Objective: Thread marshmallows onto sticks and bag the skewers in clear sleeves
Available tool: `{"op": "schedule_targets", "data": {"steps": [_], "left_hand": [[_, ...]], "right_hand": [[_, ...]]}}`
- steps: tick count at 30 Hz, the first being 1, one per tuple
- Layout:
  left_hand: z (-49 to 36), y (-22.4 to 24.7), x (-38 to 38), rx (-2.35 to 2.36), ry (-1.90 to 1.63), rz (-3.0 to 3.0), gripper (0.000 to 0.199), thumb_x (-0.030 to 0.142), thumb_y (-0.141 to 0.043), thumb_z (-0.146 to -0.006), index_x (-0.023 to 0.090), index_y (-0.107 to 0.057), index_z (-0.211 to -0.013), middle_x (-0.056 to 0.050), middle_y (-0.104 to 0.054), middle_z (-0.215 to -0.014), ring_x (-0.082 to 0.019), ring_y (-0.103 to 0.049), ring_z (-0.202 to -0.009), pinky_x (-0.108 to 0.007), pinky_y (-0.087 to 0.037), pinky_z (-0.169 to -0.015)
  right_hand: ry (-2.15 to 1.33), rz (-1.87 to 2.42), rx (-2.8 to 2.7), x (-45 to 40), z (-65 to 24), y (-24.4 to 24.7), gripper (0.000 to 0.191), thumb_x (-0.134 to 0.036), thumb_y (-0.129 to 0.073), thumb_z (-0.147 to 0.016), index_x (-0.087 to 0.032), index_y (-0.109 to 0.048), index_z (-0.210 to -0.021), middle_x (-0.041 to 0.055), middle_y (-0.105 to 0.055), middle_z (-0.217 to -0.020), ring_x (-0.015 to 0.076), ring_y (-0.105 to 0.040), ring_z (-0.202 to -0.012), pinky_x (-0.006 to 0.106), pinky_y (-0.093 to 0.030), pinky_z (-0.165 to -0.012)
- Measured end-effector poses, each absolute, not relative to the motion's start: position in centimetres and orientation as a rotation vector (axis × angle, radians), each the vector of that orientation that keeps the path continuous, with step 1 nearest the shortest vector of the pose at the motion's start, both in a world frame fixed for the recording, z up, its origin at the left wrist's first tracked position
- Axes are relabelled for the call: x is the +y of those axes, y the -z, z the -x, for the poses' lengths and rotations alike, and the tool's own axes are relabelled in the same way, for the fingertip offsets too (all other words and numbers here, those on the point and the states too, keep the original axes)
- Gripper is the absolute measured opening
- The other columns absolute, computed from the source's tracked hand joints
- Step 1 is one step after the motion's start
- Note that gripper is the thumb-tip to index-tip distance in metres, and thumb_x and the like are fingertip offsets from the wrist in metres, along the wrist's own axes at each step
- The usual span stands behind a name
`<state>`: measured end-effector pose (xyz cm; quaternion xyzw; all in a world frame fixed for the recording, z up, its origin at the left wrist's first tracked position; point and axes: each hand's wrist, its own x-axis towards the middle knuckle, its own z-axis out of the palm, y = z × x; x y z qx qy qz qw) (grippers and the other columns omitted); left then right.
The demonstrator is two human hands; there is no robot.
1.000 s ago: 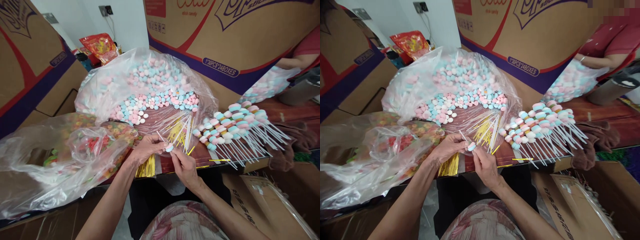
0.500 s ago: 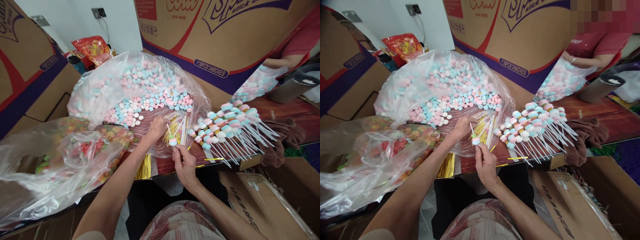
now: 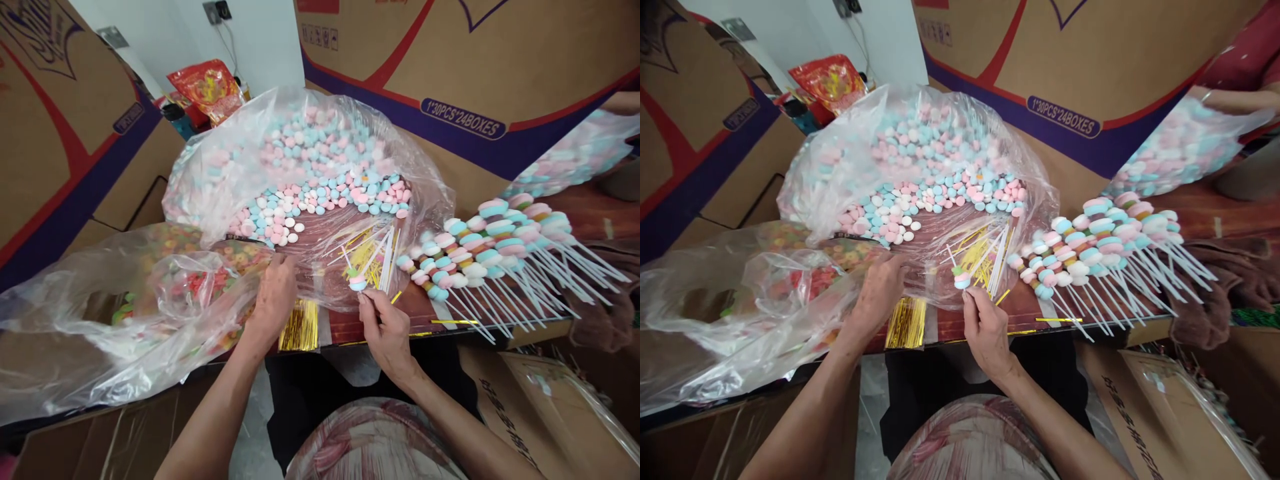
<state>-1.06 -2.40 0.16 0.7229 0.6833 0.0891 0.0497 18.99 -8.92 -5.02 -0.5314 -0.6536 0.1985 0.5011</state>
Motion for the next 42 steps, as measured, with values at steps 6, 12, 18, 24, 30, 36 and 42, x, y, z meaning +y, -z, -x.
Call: {"op": "schedule_targets", "data": {"steps": [6,12,18,24,30,36,42], "left_hand": [[2.7,1.2,-2.6,2.121,-0.122,-2.230,0.024,0.010,-0.043,-0.088,0.017,-0.065,-0.093,-0.016,-0.066,-0.097,-0.027,-0.063,-0.079,-0.035,-0.041,-0.068],[1.7,1.3,-1.7,1.951,-0.546,-2.092,0.016,0.014,-0.050,-0.084,0.018,-0.065,-0.086,-0.010,-0.067,-0.088,-0.024,-0.062,-0.084,-0.033,-0.045,-0.076],[-1.3,1.5,0.4,1.698,-0.895,-1.913,0.021,0.018,-0.054,-0.085,0.018,-0.069,-0.099,-0.006,-0.071,-0.094,-0.021,-0.063,-0.087,-0.031,-0.047,-0.081],[-0.2,1.6,3.4,2.032,-0.683,-2.126,0.032,0.015,-0.042,-0.092,0.019,-0.072,-0.104,-0.011,-0.063,-0.096,-0.023,-0.060,-0.087,-0.033,-0.045,-0.078],[1.8,1.7,4.6,2.283,-0.275,-2.158,0.034,0.011,-0.038,-0.091,0.017,-0.069,-0.106,-0.017,-0.059,-0.105,-0.028,-0.062,-0.088,-0.037,-0.045,-0.075],[1.2,1.3,4.2,2.275,-0.296,-2.168,0.028,0.014,-0.043,-0.092,0.014,-0.060,-0.115,-0.019,-0.061,-0.109,-0.031,-0.062,-0.097,-0.037,-0.045,-0.077],[0.7,1.0,6.4,2.161,-0.387,-2.249,0.034,0.012,-0.039,-0.091,0.018,-0.065,-0.113,-0.015,-0.062,-0.108,-0.029,-0.062,-0.093,-0.036,-0.044,-0.077]], "right_hand": [[-0.479,1.283,-1.610,-8.9,-19.0,5.0,0.012,-0.020,-0.049,-0.098,-0.020,-0.062,-0.095,0.0012,-0.066,-0.073,0.0121,-0.062,-0.061,0.022,-0.049,-0.060],[-0.431,1.246,-1.621,-8.8,-18.9,5.0,0.013,-0.021,-0.049,-0.097,-0.020,-0.062,-0.097,0.0037,-0.070,-0.081,0.0141,-0.067,-0.069,0.024,-0.053,-0.067],[-0.414,1.249,-1.630,-8.9,-18.8,4.9,0.013,-0.019,-0.049,-0.097,-0.020,-0.062,-0.098,0.0047,-0.071,-0.083,0.0151,-0.069,-0.074,0.024,-0.054,-0.072],[-0.414,1.246,-1.638,-8.9,-18.8,5.1,0.013,-0.018,-0.049,-0.097,-0.020,-0.062,-0.099,0.0043,-0.071,-0.082,0.0149,-0.068,-0.072,0.024,-0.054,-0.070],[-0.382,1.232,-1.657,-8.9,-18.6,5.2,0.014,-0.019,-0.049,-0.097,-0.021,-0.062,-0.100,0.0039,-0.071,-0.083,0.0149,-0.069,-0.071,0.025,-0.055,-0.070],[-0.378,1.226,-1.663,-8.8,-18.5,5.2,0.014,-0.018,-0.049,-0.098,-0.021,-0.062,-0.101,0.0043,-0.072,-0.084,0.0155,-0.070,-0.071,0.025,-0.055,-0.069],[-0.376,1.240,-1.659,-8.9,-18.5,5.2,0.014,-0.018,-0.050,-0.097,-0.021,-0.063,-0.100,0.0040,-0.072,-0.082,0.0154,-0.069,-0.070,0.025,-0.054,-0.068]]}}
